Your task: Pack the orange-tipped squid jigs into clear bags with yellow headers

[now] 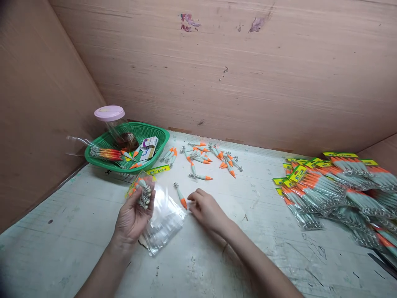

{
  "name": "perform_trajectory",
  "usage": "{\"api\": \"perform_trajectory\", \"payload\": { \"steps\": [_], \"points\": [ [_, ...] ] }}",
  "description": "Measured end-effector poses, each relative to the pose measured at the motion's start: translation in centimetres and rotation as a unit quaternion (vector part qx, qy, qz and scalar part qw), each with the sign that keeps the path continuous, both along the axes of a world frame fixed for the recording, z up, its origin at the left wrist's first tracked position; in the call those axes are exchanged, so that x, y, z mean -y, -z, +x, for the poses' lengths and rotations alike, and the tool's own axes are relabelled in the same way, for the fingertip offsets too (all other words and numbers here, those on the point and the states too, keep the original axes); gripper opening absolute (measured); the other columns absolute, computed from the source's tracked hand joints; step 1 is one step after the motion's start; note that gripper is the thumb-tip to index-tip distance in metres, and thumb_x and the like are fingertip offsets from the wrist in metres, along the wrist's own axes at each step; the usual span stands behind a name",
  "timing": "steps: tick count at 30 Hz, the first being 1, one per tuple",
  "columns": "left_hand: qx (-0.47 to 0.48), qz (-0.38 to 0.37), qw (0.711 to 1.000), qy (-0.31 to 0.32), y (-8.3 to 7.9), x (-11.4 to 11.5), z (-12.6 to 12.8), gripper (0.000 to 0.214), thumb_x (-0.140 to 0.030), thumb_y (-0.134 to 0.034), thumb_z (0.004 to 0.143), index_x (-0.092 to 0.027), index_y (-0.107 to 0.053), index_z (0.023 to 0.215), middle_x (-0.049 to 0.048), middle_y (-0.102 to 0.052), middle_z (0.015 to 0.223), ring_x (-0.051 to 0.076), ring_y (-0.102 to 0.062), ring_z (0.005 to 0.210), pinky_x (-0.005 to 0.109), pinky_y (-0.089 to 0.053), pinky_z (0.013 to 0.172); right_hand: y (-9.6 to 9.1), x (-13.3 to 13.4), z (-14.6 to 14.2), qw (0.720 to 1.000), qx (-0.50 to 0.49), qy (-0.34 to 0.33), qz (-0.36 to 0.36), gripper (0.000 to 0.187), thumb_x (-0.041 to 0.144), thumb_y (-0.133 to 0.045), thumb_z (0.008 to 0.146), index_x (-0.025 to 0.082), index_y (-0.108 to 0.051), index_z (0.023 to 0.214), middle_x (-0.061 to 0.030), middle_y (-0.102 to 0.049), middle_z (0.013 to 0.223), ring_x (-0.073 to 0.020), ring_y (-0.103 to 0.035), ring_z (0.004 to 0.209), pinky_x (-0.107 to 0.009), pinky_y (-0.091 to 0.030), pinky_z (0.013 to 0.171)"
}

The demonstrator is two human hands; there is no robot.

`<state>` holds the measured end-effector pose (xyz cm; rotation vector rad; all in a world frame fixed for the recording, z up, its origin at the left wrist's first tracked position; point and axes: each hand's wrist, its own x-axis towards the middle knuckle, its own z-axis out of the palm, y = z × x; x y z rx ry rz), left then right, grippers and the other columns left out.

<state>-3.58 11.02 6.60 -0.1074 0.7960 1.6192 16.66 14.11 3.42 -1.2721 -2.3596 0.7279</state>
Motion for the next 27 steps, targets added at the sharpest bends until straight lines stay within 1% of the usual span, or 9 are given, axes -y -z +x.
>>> {"api": "perform_trajectory", "payload": {
  "steps": [2,6,8,12,16,19,22,25,27],
  "points": [
    [0.004,0.002,1.000,0.000,0.1,0.0,-0.1,0.041,0.000,-0.042,0.086,-0.019,-0.056,0.120,0.0042,-0.073,0.092,0.015,-0.069,0.081,0.023,-0.058,0.063,0.6,0.4,-1.5,0.999,0.019,-0.020,0.019,0.025,0.005,-0.053,0.076,0.020,-0.057,0.096,-0.0028,-0.056,0.091,-0.0119,-0.055,0.073,-0.023,-0.045,0.065],
    [0.005,0.011,1.000,0.022,0.2,0.3,0.4,0.042,0.001,-0.043,0.086,-0.017,-0.054,0.122,0.0056,-0.073,0.095,0.016,-0.069,0.083,0.024,-0.059,0.064,1.8,0.2,-2.5,0.996,0.065,-0.002,0.061,0.023,0.002,-0.048,0.076,0.018,-0.055,0.090,-0.0055,-0.053,0.090,-0.0170,-0.051,0.077,-0.027,-0.043,0.064],
    [0.003,0.013,1.000,0.026,0.2,0.4,0.5,0.041,0.001,-0.044,0.085,-0.016,-0.054,0.121,0.0063,-0.072,0.096,0.016,-0.069,0.083,0.024,-0.059,0.064,1.9,-0.1,-1.8,0.994,0.081,0.009,0.078,0.026,-0.001,-0.043,0.076,0.018,-0.055,0.089,-0.0057,-0.053,0.088,-0.0182,-0.049,0.079,-0.028,-0.042,0.064],
    [0.008,0.010,0.999,0.035,0.2,0.5,0.6,0.040,0.001,-0.045,0.084,-0.014,-0.054,0.121,0.0076,-0.072,0.098,0.017,-0.070,0.083,0.024,-0.059,0.063,1.4,-0.9,0.9,0.990,0.098,0.006,0.102,0.032,-0.006,-0.040,0.075,0.020,-0.056,0.084,-0.0049,-0.056,0.085,-0.0206,-0.046,0.082,-0.030,-0.041,0.067],
    [0.007,0.008,0.998,0.058,0.2,0.7,0.7,0.041,0.001,-0.048,0.083,-0.016,-0.054,0.120,0.0077,-0.071,0.103,0.017,-0.070,0.083,0.023,-0.059,0.063,0.8,-1.0,3.2,0.988,0.096,0.019,0.116,0.033,-0.005,-0.041,0.076,0.020,-0.059,0.087,-0.0069,-0.054,0.092,-0.0217,-0.046,0.086,-0.033,-0.043,0.070],
    [0.003,0.003,0.997,0.074,0.1,0.9,0.9,0.046,-0.001,-0.049,0.082,-0.018,-0.052,0.124,0.0083,-0.070,0.106,0.017,-0.069,0.083,0.024,-0.059,0.064,0.4,0.3,4.0,0.989,0.090,0.038,0.114,0.033,-0.001,-0.038,0.079,0.020,-0.058,0.095,-0.0071,-0.052,0.090,-0.0201,-0.050,0.082,-0.032,-0.045,0.066],
    [0.000,-0.007,0.996,0.085,0.2,0.9,1.1,0.049,-0.002,-0.050,0.082,-0.020,-0.049,0.127,0.0090,-0.068,0.110,0.016,-0.069,0.082,0.023,-0.058,0.065,0.2,2.3,4.6,0.990,0.091,0.039,0.099,0.030,0.003,-0.041,0.079,0.019,-0.057,0.098,-0.0059,-0.051,0.087,-0.0183,-0.053,0.076,-0.031,-0.047,0.062],
    [-0.006,-0.011,0.995,0.096,0.4,1.0,1.5,0.051,-0.002,-0.052,0.080,-0.020,-0.048,0.128,0.0094,-0.067,0.111,0.016,-0.070,0.081,0.023,-0.058,0.065,0.4,4.1,5.6,0.994,0.068,0.023,0.084,0.029,0.007,-0.047,0.078,0.021,-0.056,0.101,-0.0056,-0.052,0.093,-0.0170,-0.056,0.080,-0.029,-0.051,0.066],
    [-0.011,-0.013,0.994,0.103,0.5,1.0,1.8,0.050,-0.002,-0.053,0.080,-0.019,-0.049,0.127,0.0099,-0.068,0.111,0.017,-0.070,0.081,0.023,-0.058,0.064,0.8,4.8,6.2,0.995,0.046,0.032,0.088,0.028,0.009,-0.048,0.080,0.022,-0.055,0.103,-0.0064,-0.051,0.098,-0.0173,-0.057,0.085,-0.029,-0.052,0.068]
  ]
}}
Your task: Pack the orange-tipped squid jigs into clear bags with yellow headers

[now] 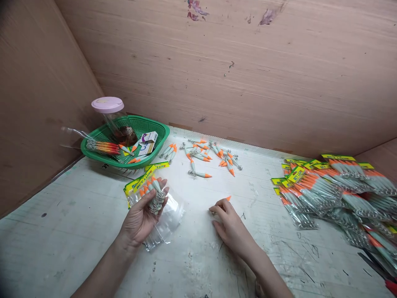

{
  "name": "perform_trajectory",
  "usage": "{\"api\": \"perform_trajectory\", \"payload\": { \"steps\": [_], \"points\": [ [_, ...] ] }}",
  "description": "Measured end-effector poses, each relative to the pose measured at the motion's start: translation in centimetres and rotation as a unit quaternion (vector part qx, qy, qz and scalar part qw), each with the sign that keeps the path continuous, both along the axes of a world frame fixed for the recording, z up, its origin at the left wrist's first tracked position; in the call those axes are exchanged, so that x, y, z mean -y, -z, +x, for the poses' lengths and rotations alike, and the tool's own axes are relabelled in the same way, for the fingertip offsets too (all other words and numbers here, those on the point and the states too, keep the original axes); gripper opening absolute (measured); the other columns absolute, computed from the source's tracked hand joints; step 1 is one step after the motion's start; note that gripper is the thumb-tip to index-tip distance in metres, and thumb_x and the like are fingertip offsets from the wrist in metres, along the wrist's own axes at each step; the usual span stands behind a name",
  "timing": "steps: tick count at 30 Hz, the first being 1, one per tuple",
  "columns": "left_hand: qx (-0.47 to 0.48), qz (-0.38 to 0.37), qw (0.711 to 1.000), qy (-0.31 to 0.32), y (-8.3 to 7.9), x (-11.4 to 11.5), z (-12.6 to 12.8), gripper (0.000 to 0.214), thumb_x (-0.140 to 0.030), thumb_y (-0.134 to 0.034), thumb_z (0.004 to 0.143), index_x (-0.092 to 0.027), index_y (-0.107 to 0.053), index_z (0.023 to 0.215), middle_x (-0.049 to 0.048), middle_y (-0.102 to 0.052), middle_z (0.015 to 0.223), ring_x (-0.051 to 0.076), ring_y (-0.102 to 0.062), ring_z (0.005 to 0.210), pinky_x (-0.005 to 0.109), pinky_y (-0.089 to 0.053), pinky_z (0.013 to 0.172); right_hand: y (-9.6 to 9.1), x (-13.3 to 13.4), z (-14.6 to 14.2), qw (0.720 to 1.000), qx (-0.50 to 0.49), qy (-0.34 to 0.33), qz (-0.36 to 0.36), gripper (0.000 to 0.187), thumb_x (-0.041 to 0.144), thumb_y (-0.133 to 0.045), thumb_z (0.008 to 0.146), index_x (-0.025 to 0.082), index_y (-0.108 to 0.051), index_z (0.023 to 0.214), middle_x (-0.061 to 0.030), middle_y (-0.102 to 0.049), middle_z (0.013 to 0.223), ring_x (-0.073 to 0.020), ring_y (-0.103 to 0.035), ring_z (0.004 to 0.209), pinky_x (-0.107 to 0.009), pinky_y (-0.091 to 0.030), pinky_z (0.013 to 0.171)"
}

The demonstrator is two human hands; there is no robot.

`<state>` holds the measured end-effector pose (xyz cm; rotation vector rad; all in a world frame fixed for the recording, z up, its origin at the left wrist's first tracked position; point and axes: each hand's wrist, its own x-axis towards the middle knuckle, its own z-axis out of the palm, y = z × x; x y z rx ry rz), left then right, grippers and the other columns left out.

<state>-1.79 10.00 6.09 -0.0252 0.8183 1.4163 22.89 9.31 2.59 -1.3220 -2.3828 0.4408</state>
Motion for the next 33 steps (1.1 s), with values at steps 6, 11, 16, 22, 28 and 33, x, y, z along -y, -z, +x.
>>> {"api": "perform_trajectory", "payload": {
  "steps": [6,11,16,22,28,33],
  "points": [
    [-0.024,0.002,0.999,0.028,0.3,0.5,1.0,0.047,-0.003,-0.058,0.077,-0.017,-0.052,0.122,0.0113,-0.069,0.108,0.020,-0.069,0.084,0.025,-0.058,0.065,1.5,0.7,0.6,0.993,-0.013,0.105,0.049,0.024,0.028,-0.053,0.086,0.019,-0.051,0.107,-0.0027,-0.050,0.081,-0.0157,-0.054,0.064,-0.029,-0.049,0.057],
    [-0.031,0.009,0.998,0.046,0.8,0.7,1.3,0.047,-0.003,-0.059,0.077,-0.016,-0.052,0.122,0.0114,-0.069,0.106,0.020,-0.069,0.086,0.026,-0.058,0.069,1.6,0.8,-0.7,0.992,-0.019,0.105,0.073,0.011,0.027,-0.050,0.087,0.020,-0.056,0.093,-0.0035,-0.054,0.080,-0.0164,-0.056,0.066,-0.028,-0.048,0.056],
    [-0.044,0.010,0.998,0.048,0.8,0.6,1.4,0.047,-0.003,-0.059,0.077,-0.016,-0.052,0.122,0.0123,-0.068,0.109,0.022,-0.067,0.093,0.028,-0.057,0.077,-0.9,2.3,-1.4,0.992,-0.086,0.026,0.092,0.024,0.014,-0.045,0.087,0.021,-0.057,0.106,-0.0064,-0.057,0.087,-0.0165,-0.058,0.076,-0.028,-0.051,0.061],
    [-0.053,-0.006,0.997,0.056,0.7,0.7,1.6,0.047,-0.004,-0.061,0.076,-0.015,-0.053,0.120,0.0128,-0.067,0.111,0.021,-0.069,0.089,0.027,-0.057,0.074,-4.1,4.8,-1.3,0.979,-0.194,-0.041,0.052,0.037,0.003,-0.049,0.083,0.021,-0.055,0.115,-0.0088,-0.059,0.096,-0.0188,-0.059,0.088,-0.031,-0.052,0.070],
    [-0.060,-0.008,0.995,0.073,1.0,0.8,1.8,0.057,-0.006,-0.066,0.073,-0.018,-0.048,0.126,0.0128,-0.068,0.109,0.022,-0.069,0.088,0.028,-0.056,0.073,-6.3,5.6,-1.0,0.955,-0.279,-0.085,-0.046,0.029,0.012,-0.051,0.084,0.024,-0.054,0.111,-0.0063,-0.062,0.082,-0.0197,-0.061,0.076,-0.031,-0.054,0.061],
    [-0.064,0.004,0.993,0.103,1.3,1.1,1.9,0.061,-0.010,-0.068,0.072,-0.018,-0.046,0.128,0.0130,-0.068,0.109,0.024,-0.067,0.093,0.032,-0.054,0.078,-6.9,5.2,-1.9,0.972,-0.201,-0.104,-0.063,0.032,0.009,-0.052,0.081,0.024,-0.054,0.109,-0.0047,-0.063,0.082,-0.0168,-0.061,0.070,-0.026,-0.054,0.058]
  ]
}}
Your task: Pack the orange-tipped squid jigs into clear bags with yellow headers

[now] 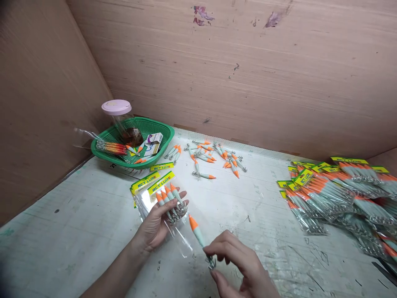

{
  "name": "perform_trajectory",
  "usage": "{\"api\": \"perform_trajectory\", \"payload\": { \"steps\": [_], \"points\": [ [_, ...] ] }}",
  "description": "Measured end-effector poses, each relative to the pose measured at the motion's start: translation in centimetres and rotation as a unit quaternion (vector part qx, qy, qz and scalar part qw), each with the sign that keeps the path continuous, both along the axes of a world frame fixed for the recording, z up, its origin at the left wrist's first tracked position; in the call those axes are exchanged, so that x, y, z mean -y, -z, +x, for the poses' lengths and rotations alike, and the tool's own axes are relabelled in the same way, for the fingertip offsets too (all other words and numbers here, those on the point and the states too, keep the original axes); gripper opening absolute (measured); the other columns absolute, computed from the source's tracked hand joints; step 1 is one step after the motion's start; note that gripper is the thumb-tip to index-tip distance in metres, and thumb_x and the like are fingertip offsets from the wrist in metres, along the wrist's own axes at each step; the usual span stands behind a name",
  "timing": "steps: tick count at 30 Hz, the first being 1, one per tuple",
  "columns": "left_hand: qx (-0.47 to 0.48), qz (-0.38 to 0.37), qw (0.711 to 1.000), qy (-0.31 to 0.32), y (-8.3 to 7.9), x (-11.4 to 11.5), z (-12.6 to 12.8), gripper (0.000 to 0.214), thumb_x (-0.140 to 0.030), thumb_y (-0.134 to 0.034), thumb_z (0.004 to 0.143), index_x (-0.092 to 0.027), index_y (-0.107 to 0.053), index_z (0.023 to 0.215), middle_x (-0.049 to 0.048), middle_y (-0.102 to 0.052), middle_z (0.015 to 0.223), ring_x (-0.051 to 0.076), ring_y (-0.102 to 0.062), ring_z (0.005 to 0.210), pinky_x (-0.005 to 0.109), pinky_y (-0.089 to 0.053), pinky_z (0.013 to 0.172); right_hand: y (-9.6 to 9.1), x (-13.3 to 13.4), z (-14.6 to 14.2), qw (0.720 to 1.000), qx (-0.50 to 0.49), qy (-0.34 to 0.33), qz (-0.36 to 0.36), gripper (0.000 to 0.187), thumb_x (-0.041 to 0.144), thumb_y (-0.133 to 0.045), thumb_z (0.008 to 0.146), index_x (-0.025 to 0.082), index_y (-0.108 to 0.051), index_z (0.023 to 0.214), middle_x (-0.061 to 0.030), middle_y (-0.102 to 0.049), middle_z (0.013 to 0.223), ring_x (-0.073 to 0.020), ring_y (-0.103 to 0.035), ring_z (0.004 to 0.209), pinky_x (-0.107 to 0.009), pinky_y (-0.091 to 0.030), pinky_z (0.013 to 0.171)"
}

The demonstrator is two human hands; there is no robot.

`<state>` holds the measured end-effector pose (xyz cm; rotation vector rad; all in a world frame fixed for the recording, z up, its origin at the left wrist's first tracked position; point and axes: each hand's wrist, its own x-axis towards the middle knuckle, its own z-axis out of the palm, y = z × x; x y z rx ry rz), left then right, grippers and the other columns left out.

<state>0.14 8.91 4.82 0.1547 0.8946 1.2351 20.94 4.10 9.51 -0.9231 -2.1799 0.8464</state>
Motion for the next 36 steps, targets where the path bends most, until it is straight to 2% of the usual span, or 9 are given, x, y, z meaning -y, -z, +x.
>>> {"api": "perform_trajectory", "payload": {
  "steps": [7,11,13,22,25,28,32,34,36],
  "points": [
    [0.002,0.033,0.999,0.037,0.6,0.4,0.5,0.062,-0.012,-0.070,0.071,-0.015,-0.047,0.128,0.0112,-0.071,0.102,0.023,-0.066,0.095,0.035,-0.051,0.087,2.1,-0.4,-1.2,0.981,0.047,0.108,0.152,0.042,0.005,-0.052,0.084,0.016,-0.051,0.125,-0.0076,-0.065,0.088,-0.0160,-0.059,0.076,-0.026,-0.051,0.061],
    [0.002,0.035,0.999,0.036,0.8,0.5,0.7,0.059,-0.015,-0.072,0.070,-0.015,-0.051,0.125,0.0102,-0.071,0.101,0.022,-0.066,0.095,0.033,-0.052,0.085,2.4,-0.2,-1.0,0.967,0.078,0.125,0.206,0.038,0.003,-0.053,0.083,0.017,-0.057,0.119,-0.0104,-0.063,0.097,-0.0178,-0.057,0.082,-0.030,-0.050,0.066],
    [0.001,0.030,0.999,0.033,0.6,0.6,0.7,0.058,-0.015,-0.072,0.070,-0.016,-0.052,0.124,0.0100,-0.070,0.101,0.022,-0.066,0.094,0.031,-0.052,0.082,2.5,-0.1,-0.9,0.963,0.080,0.137,0.215,0.038,0.003,-0.053,0.083,0.017,-0.059,0.118,-0.0101,-0.061,0.093,-0.0173,-0.057,0.080,-0.029,-0.050,0.063],
    [-0.009,0.027,0.999,0.040,0.2,0.8,1.0,0.059,-0.015,-0.074,0.068,-0.017,-0.052,0.123,0.0097,-0.070,0.100,0.023,-0.067,0.090,0.035,-0.055,0.078,2.8,0.2,-2.0,0.967,0.002,0.192,0.165,0.035,0.005,-0.056,0.083,0.016,-0.059,0.116,-0.0042,-0.059,0.077,-0.0138,-0.056,0.068,-0.026,-0.047,0.057],
    [0.012,0.016,1.000,0.022,0.4,0.9,1.1,0.054,-0.017,-0.072,0.070,-0.016,-0.055,0.121,0.0092,-0.070,0.100,0.022,-0.066,0.093,0.035,-0.054,0.082,3.0,0.5,-2.0,0.971,0.002,0.198,0.134,0.030,0.009,-0.057,0.084,0.016,-0.059,0.113,-0.0034,-0.059,0.074,-0.0133,-0.056,0.067,-0.025,-0.047,0.056],
    [0.040,0.008,0.999,0.032,0.5,1.0,1.3,0.044,-0.023,-0.070,0.074,-0.015,-0.059,0.116,0.0103,-0.070,0.103,0.023,-0.066,0.093,0.036,-0.055,0.081,3.4,0.9,-2.1,0.971,0.002,0.204,0.121,0.029,0.011,-0.056,0.085,0.017,-0.060,0.113,-0.0036,-0.060,0.076,-0.0135,-0.058,0.068,-0.024,-0.048,0.057],
    [0.056,0.021,0.997,0.051,0.7,1.3,1.5,0.040,-0.024,-0.067,0.077,-0.015,-0.060,0.115,0.0099,-0.070,0.102,0.022,-0.066,0.094,0.034,-0.054,0.082,4.2,1.3,-2.4,0.958,-0.040,0.271,0.081,0.033,0.015,-0.058,0.084,0.019,-0.056,0.116,-0.0028,-0.063,0.080,-0.0138,-0.060,0.069,-0.025,-0.050,0.061],
    [0.059,0.022,0.997,0.048,0.8,1.4,1.5,0.040,-0.024,-0.066,0.078,-0.016,-0.060,0.116,0.0097,-0.070,0.104,0.022,-0.065,0.096,0.034,-0.054,0.083,4.4,1.5,-2.5,0.955,-0.056,0.287,0.057,0.026,0.016,-0.059,0.083,0.020,-0.059,0.109,-0.0026,-0.063,0.082,-0.0141,-0.061,0.071,-0.025,-0.050,0.062],
    [0.063,0.020,0.997,0.044,0.8,1.3,1.5,0.039,-0.024,-0.064,0.079,-0.016,-0.060,0.117,0.0098,-0.068,0.108,0.022,-0.064,0.099,0.035,-0.053,0.085,4.4,1.6,-2.6,0.960,-0.059,0.271,0.047,0.016,0.015,-0.060,0.083,0.020,-0.061,0.098,-0.0019,-0.063,0.080,-0.0138,-0.060,0.069,-0.025,-0.049,0.061]
  ]
}}
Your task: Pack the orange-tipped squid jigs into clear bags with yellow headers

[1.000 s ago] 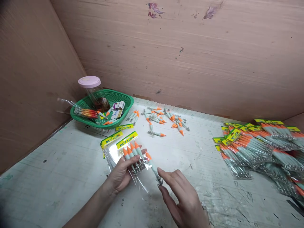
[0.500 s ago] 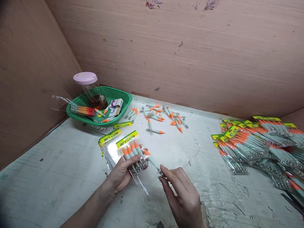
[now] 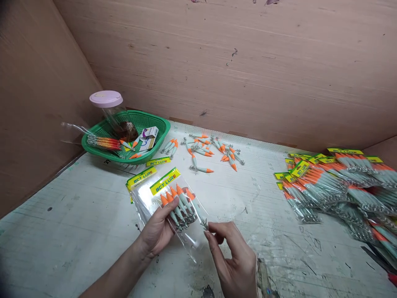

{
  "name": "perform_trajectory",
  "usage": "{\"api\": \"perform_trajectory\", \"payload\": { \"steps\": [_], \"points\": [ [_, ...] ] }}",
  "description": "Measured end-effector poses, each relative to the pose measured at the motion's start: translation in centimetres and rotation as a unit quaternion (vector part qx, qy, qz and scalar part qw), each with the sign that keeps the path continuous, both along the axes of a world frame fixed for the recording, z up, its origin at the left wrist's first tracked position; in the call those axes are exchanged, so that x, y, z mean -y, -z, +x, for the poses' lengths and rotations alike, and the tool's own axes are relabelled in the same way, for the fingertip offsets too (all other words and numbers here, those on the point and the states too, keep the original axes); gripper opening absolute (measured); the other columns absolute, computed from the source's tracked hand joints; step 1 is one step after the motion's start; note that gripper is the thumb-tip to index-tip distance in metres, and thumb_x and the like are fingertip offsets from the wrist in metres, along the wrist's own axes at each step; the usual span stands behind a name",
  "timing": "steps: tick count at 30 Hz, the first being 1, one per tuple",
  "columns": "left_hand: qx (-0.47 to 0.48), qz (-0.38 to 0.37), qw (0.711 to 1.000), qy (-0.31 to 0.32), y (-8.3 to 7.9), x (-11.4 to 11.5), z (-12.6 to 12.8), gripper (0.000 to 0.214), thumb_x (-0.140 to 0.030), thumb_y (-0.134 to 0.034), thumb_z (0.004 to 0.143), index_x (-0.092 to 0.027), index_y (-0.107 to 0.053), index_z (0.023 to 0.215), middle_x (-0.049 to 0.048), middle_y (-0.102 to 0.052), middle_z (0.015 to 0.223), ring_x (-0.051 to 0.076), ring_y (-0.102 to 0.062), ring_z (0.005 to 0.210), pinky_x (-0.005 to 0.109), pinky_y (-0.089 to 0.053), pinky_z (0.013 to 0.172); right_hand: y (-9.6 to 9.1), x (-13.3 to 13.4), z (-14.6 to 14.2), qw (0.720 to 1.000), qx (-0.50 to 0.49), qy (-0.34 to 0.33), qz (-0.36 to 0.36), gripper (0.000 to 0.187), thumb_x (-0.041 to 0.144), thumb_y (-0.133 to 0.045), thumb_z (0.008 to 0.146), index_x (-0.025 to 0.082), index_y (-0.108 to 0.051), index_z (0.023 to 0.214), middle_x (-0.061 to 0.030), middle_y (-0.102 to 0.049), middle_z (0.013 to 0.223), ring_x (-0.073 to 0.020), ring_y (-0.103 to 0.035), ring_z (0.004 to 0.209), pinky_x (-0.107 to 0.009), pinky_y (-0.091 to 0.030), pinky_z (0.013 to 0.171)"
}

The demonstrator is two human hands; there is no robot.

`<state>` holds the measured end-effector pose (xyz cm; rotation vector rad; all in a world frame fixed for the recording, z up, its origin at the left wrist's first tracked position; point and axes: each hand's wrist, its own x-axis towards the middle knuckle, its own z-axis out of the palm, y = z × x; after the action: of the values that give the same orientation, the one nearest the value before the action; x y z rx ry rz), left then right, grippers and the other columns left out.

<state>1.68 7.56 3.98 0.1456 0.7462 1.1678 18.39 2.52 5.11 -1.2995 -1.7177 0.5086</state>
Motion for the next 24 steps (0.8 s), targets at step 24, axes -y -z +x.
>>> {"api": "perform_trajectory", "payload": {
  "steps": [24],
  "points": [
    [0.009,-0.012,0.999,0.046,-0.96,0.12,0.22,0.044,-0.026,-0.070,0.074,-0.014,-0.060,0.114,0.0126,-0.069,0.105,0.026,-0.064,0.099,0.039,-0.050,0.089,-0.53,-0.62,0.28,0.983,0.111,-0.027,0.143,0.032,0.001,-0.059,0.079,0.020,-0.062,0.104,-0.0043,-0.060,0.078,-0.0155,-0.056,0.070,-0.029,-0.047,0.058]
  ]
}}
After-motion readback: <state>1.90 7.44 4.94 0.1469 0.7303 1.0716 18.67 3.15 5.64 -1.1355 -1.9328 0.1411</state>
